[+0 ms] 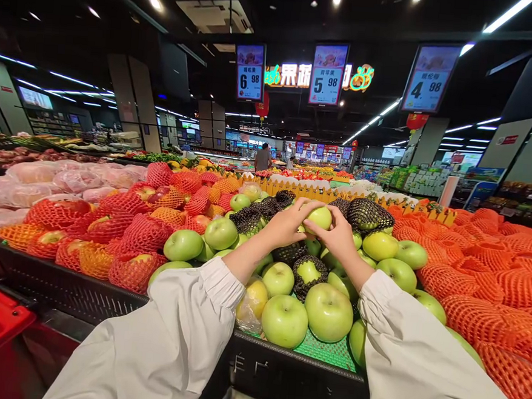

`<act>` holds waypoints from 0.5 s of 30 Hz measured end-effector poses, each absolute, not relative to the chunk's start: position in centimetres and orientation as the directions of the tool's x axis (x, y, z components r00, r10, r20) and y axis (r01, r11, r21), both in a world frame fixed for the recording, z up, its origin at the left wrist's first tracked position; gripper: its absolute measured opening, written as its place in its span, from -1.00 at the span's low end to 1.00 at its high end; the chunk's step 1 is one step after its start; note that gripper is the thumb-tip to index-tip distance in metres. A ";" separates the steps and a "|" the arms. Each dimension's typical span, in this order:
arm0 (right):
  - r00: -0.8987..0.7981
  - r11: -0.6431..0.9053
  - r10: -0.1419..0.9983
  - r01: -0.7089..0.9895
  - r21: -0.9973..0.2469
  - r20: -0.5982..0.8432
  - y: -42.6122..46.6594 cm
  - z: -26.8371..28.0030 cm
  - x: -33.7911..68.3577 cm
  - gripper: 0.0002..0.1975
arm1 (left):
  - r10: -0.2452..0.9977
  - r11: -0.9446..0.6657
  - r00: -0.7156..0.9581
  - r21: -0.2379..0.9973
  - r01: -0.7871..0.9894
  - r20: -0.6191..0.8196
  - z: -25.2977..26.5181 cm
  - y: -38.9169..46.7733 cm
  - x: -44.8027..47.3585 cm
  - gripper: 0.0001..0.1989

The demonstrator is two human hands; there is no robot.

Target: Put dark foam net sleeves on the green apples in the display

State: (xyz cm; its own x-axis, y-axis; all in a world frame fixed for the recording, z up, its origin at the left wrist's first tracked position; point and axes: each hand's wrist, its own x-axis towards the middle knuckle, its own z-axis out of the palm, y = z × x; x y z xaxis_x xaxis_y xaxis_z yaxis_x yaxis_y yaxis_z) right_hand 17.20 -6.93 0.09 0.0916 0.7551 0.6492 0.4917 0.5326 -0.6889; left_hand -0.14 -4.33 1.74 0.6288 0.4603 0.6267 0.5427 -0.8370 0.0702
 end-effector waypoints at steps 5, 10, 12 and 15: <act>0.131 0.420 0.757 0.652 -0.631 0.640 -6.4 -0.5 17.4 -0.22 | 0.687 -0.682 0.555 0.152 0.715 0.469 1.5 -3.9 -0.1 -0.07; 0.099 0.449 0.736 0.670 -0.591 0.670 -5.8 -0.9 18.0 -0.23 | 0.851 -0.518 0.507 0.068 0.852 0.135 1.8 -3.9 -0.3 -0.46; 0.094 0.454 0.728 0.676 -0.580 0.679 -5.7 -1.0 18.1 -0.25 | 0.865 -0.498 0.490 0.066 0.865 0.106 1.9 -3.9 -0.4 -0.47; 0.134 0.442 0.710 0.680 -0.586 0.691 -5.6 -1.0 18.2 -0.24 | 0.854 -0.500 0.461 0.138 0.855 0.241 1.8 -3.8 -0.4 -0.46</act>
